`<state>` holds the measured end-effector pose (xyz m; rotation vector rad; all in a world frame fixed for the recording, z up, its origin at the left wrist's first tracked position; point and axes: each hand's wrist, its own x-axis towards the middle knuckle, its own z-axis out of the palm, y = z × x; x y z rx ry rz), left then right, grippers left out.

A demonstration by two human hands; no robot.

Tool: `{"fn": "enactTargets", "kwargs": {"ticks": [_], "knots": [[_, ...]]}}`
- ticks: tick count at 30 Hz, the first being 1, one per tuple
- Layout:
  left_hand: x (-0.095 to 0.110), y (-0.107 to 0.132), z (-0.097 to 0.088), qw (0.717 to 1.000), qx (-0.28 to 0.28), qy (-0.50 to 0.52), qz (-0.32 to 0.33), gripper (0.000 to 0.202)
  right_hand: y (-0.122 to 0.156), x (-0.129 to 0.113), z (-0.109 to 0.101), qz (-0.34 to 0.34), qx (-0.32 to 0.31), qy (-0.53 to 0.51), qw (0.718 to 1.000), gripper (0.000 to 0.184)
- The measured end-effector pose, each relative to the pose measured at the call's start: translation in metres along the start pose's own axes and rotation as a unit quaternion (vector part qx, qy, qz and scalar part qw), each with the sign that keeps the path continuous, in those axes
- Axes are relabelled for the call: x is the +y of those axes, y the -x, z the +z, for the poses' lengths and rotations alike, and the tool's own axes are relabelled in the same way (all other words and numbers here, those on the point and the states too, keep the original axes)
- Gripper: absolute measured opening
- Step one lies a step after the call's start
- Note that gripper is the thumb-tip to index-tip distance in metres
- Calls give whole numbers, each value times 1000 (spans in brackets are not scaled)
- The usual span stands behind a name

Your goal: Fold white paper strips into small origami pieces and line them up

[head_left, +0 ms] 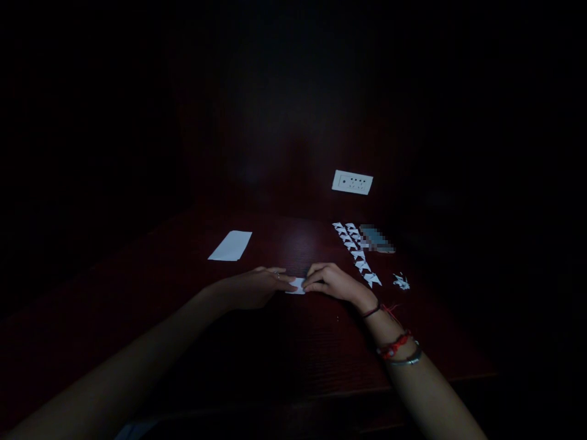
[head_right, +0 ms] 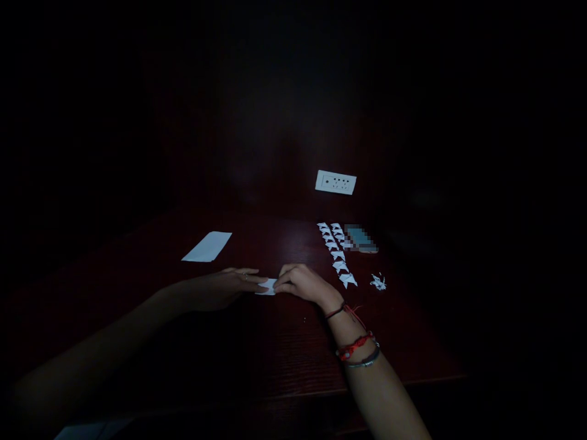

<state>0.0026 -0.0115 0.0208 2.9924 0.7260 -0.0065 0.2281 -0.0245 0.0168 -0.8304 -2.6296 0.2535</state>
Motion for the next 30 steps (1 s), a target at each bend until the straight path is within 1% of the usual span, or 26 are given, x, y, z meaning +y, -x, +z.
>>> {"fn": "enactTargets", "kwargs": {"ticks": [3, 8, 11, 15, 19, 23, 30], "knots": [[1, 0, -1, 1000, -3, 5, -2, 65, -1, -3, 0, 13, 23, 0, 1000, 20], [5, 0, -5, 999, 30, -17, 10, 61, -5, -3, 6, 61, 78, 17, 995, 13], [8, 0, -7, 999, 30, -22, 10, 59, -7, -1, 10, 85, 91, 20, 992, 10], [7, 0, -7, 1000, 12, -11, -15, 64, -9, 4, 14, 113, 89, 27, 989, 11], [4, -2, -2, 999, 24, -18, -29, 66, -10, 8, 17, 139, 73, 39, 987, 9], [1, -5, 3, 999, 41, -24, -22, 63, -11, 8, 19, 151, 69, 63, 984, 11], [2, -9, 6, 998, 42, -27, -26, 54, -15, -2, 20, 172, 59, 129, 975, 20]]}}
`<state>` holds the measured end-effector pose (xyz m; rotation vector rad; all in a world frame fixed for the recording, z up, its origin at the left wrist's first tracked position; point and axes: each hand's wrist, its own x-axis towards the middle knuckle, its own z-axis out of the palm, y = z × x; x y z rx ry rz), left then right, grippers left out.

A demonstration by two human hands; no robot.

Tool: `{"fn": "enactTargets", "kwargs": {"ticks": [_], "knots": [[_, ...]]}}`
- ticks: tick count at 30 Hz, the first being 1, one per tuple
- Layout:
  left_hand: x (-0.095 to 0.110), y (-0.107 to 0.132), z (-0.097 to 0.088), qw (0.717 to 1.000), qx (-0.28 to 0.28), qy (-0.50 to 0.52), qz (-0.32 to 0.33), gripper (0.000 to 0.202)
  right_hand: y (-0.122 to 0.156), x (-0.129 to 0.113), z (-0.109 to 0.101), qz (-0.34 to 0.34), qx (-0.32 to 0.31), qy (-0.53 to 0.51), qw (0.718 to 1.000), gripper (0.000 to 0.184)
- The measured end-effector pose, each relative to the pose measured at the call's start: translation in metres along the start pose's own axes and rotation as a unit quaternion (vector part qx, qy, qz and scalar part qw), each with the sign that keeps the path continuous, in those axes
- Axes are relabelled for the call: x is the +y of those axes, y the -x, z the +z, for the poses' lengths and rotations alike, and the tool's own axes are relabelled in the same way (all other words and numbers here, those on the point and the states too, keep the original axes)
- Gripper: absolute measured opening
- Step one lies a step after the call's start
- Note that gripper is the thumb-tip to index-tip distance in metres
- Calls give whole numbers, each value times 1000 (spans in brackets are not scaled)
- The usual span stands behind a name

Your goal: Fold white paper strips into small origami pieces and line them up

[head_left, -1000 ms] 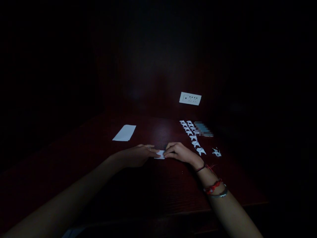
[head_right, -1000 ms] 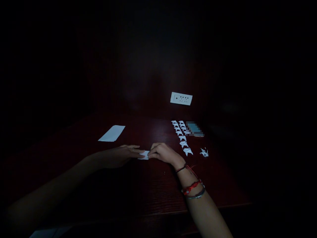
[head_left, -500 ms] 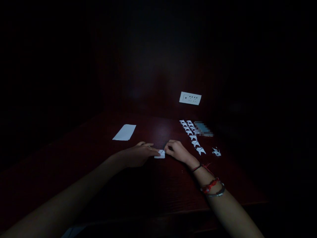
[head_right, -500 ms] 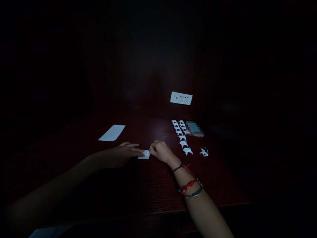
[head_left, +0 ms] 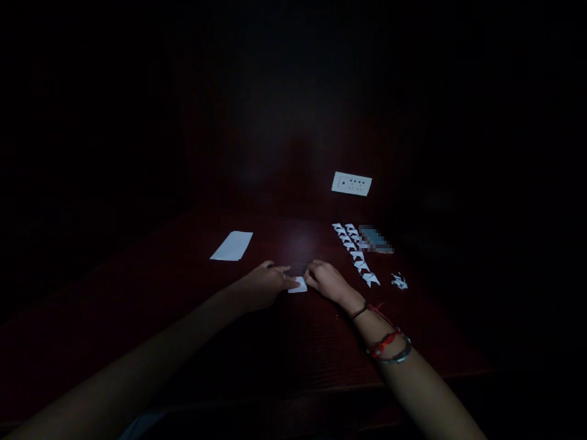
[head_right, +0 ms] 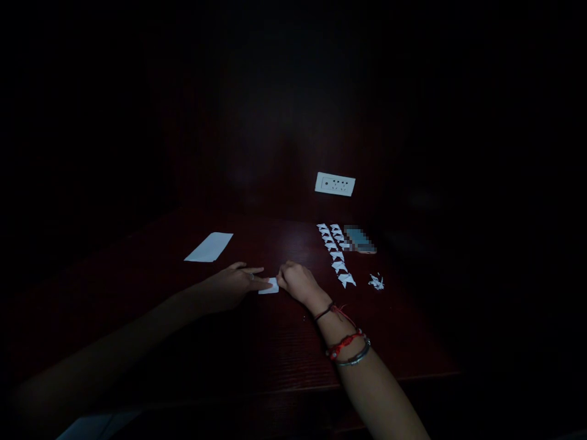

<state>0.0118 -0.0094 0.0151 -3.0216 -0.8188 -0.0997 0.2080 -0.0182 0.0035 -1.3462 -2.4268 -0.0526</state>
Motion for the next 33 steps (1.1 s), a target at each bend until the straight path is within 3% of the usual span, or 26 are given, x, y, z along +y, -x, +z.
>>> {"fn": "enactTargets", "kwargs": {"ticks": [7, 10, 15, 21, 33], "knots": [[4, 0, -5, 1000, -7, -11, -8, 54, 2, -4, -7, 39, 10, 34, 999, 20], [4, 1, -6, 1000, -7, -7, -12, 57, 6, -3, -17, -11, 25, -23, 999, 17], [-2, 3, -6, 1000, -9, 8, 6, 69, 12, -4, -27, -120, -39, -31, 992, 21], [-7, 4, -11, 999, -25, 28, 28, 79, 14, -3, -25, -134, -75, 3, 988, 27], [-12, 4, -10, 998, -15, 44, 39, 77, 13, -7, -30, -128, -80, 3, 989, 27]]}}
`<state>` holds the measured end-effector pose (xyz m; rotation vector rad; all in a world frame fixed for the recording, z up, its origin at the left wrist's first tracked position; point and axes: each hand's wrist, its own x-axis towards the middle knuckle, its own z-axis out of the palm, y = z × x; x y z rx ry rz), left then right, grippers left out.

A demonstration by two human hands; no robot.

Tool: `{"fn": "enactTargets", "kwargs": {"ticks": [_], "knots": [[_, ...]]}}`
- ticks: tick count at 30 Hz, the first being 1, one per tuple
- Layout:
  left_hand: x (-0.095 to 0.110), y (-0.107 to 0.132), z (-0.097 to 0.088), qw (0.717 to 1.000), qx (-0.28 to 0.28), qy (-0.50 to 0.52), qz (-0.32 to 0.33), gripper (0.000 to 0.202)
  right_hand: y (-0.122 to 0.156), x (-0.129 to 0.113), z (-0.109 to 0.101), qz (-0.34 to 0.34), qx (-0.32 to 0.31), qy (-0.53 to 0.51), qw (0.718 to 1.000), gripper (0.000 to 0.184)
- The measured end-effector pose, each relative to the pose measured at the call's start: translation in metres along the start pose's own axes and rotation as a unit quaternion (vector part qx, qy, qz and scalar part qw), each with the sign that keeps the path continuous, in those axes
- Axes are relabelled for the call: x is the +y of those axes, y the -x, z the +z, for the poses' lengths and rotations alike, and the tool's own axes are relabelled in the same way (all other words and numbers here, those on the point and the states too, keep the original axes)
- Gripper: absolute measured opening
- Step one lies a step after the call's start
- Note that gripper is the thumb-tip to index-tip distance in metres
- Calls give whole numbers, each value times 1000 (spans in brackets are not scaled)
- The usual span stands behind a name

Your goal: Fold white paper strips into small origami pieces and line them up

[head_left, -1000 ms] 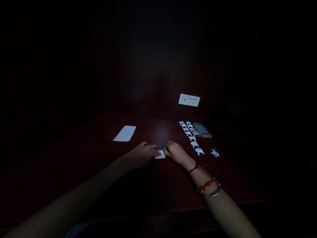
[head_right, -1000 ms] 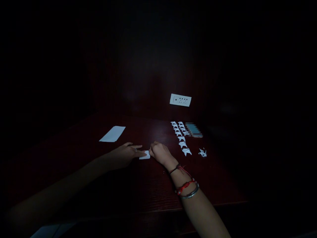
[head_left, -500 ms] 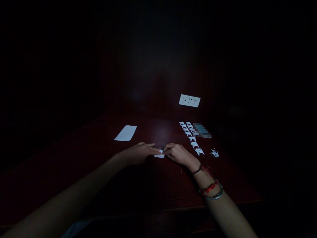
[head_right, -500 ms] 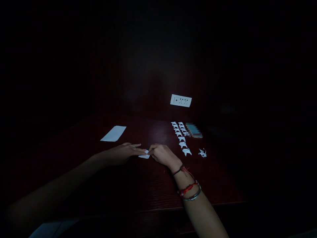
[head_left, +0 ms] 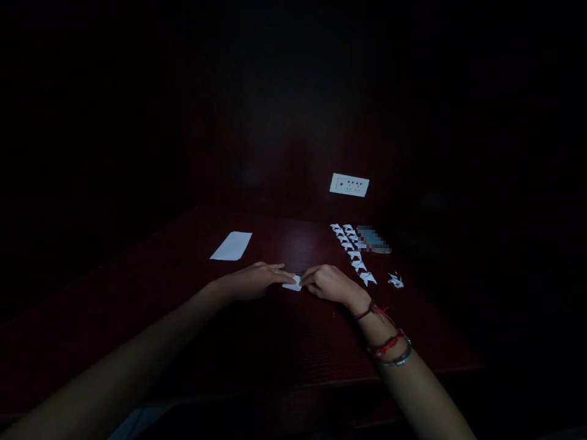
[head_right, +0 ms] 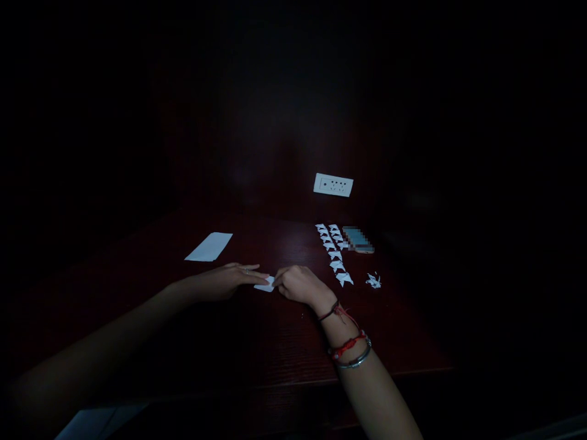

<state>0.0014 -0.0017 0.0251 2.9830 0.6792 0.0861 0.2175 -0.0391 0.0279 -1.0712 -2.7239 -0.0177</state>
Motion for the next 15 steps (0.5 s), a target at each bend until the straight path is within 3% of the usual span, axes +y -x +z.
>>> {"fn": "enactTargets", "kwargs": {"ticks": [5, 10, 15], "knots": [[-3, 2, 1, 1000, -2, -26, -1, 74, 3, 4, 0, 12, 18, -25, 999, 25], [6, 1, -3, 992, 65, -103, -17, 53, -1, 12, 3, 58, 102, -62, 991, 25], [15, -4, -1, 991, 52, -122, -3, 41, -7, 19, 11, 68, 119, -120, 983, 23]]}}
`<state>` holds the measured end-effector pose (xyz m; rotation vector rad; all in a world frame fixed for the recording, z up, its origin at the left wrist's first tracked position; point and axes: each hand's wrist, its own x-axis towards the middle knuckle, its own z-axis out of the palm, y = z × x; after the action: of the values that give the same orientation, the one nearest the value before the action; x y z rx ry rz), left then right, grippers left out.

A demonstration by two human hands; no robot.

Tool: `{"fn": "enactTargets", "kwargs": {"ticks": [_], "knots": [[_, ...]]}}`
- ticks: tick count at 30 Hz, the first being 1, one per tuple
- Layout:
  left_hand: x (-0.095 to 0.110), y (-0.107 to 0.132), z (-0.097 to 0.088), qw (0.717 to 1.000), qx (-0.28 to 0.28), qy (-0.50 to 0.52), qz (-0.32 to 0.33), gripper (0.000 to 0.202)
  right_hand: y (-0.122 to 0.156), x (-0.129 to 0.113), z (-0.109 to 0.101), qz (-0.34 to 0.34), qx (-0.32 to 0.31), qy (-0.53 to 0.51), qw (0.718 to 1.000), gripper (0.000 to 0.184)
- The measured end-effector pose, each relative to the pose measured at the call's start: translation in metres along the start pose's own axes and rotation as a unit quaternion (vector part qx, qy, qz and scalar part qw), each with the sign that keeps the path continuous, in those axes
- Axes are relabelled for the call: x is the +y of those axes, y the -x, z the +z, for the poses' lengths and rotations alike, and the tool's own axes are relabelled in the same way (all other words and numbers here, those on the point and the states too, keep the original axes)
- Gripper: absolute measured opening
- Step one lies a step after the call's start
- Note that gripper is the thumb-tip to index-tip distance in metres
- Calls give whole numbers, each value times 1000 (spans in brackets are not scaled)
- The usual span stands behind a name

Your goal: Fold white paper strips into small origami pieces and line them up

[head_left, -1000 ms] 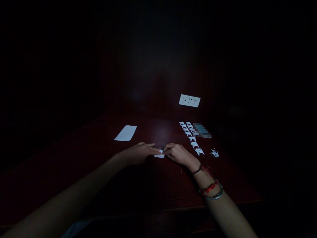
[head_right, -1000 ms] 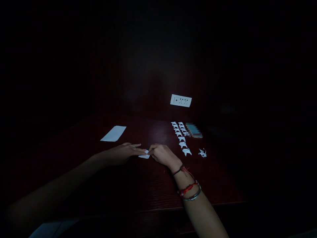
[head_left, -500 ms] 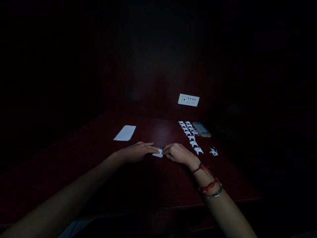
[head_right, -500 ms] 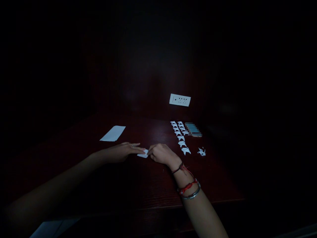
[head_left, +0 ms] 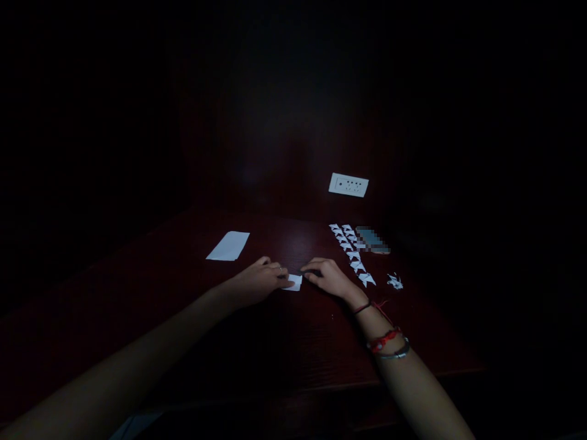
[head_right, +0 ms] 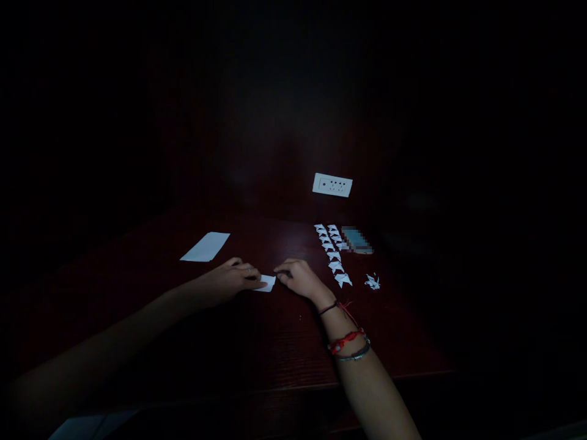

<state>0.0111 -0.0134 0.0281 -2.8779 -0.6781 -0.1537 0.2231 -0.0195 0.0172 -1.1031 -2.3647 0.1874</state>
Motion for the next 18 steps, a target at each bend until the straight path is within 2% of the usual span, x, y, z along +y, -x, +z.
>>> {"fn": "enactTargets", "kwargs": {"ticks": [4, 8, 13, 18], "knots": [[1, -1, 10, 1000, 0, 0, -13, 41, -2, 4, 6, 36, -6, -48, 998, 23], [-2, 2, 18, 999, -9, 17, -26, 42, -4, 10, 16, 110, -7, -126, 986, 24], [-2, 3, 13, 1000, -13, 13, -21, 50, -8, 15, 26, 213, 2, -227, 950, 28], [4, 0, 8, 1000, -12, 2, -29, 44, -9, 12, 26, 246, 13, -303, 921, 28]]}}
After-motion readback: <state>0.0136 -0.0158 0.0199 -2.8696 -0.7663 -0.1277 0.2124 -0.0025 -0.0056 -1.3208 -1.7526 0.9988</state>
